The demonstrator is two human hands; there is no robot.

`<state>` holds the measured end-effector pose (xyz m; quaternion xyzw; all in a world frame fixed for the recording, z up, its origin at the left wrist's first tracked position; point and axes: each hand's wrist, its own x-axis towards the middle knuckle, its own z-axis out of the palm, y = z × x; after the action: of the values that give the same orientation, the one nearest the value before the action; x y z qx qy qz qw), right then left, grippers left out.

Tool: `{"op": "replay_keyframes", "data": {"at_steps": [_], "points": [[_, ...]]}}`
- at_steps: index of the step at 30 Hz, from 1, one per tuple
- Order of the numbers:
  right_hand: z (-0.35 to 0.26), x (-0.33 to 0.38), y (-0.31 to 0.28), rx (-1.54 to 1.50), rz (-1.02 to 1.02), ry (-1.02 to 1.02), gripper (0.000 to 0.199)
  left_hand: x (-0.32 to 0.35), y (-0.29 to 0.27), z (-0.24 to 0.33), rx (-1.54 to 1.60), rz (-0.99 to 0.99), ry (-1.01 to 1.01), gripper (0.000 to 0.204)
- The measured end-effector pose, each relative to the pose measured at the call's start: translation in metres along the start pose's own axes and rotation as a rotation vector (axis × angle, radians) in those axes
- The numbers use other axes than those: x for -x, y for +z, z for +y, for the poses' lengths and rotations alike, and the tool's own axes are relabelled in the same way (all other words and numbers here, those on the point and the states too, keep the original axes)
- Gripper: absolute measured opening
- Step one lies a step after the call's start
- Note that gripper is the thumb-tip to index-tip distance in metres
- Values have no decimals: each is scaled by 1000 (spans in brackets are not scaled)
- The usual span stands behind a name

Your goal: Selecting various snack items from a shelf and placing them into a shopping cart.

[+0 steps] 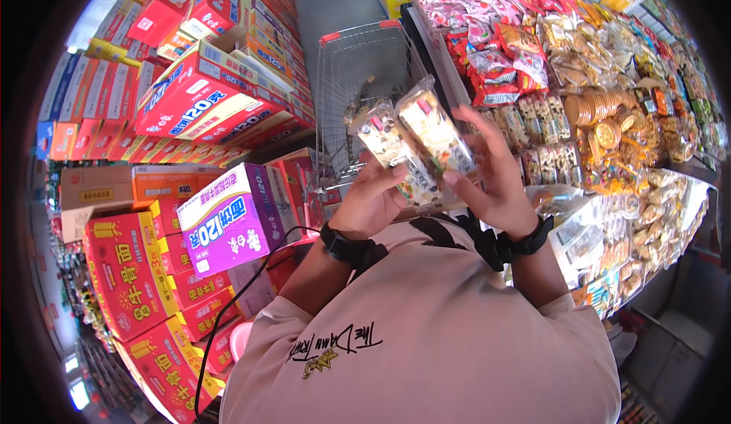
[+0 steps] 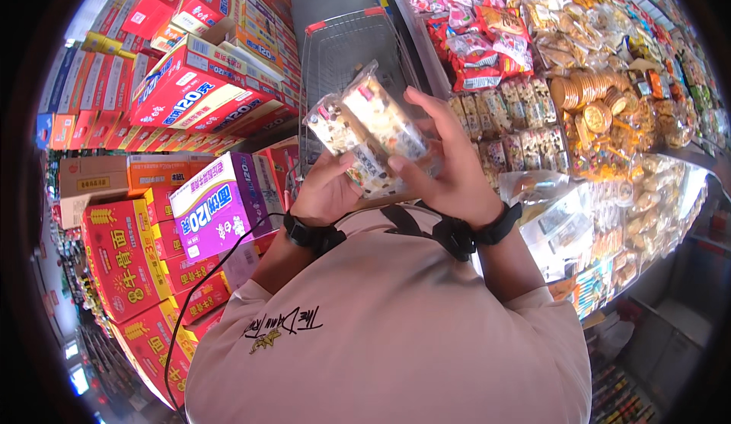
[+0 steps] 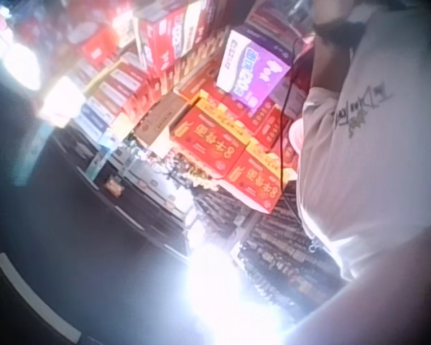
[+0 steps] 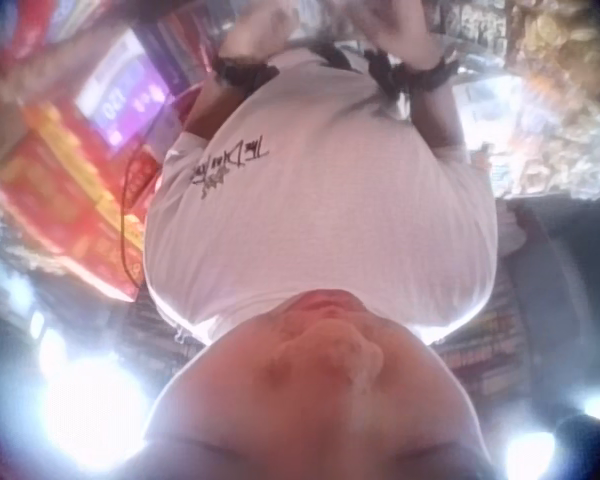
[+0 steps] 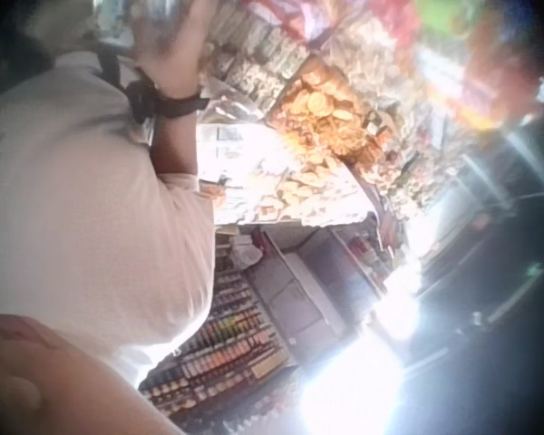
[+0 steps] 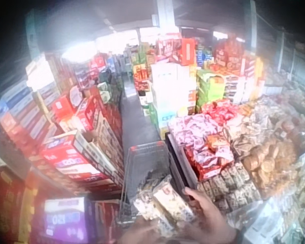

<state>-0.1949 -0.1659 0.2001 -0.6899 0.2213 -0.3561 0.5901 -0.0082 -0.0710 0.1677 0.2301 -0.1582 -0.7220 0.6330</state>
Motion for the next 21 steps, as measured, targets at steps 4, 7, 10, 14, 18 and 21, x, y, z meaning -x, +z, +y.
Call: {"op": "replay_keyframes", "data": {"at_steps": [4,7,10,14,18,21], "points": [[4,2,6,-132,22,156,60,-7,-1,12,-8,-13,-3,57],[8,2,11,-60,77,95,55,-8,-5,18,-106,11,-62,51],[17,2,12,108,98,-1,55,-9,-8,19,-105,21,-83,45],[10,-1,18,249,77,-31,56,-5,-11,26,-58,22,-77,45],[7,-6,27,244,78,-34,56,-3,-13,31,-31,13,-64,46],[11,-5,27,218,67,-13,56,-4,-20,31,-14,-11,-98,46]]}}
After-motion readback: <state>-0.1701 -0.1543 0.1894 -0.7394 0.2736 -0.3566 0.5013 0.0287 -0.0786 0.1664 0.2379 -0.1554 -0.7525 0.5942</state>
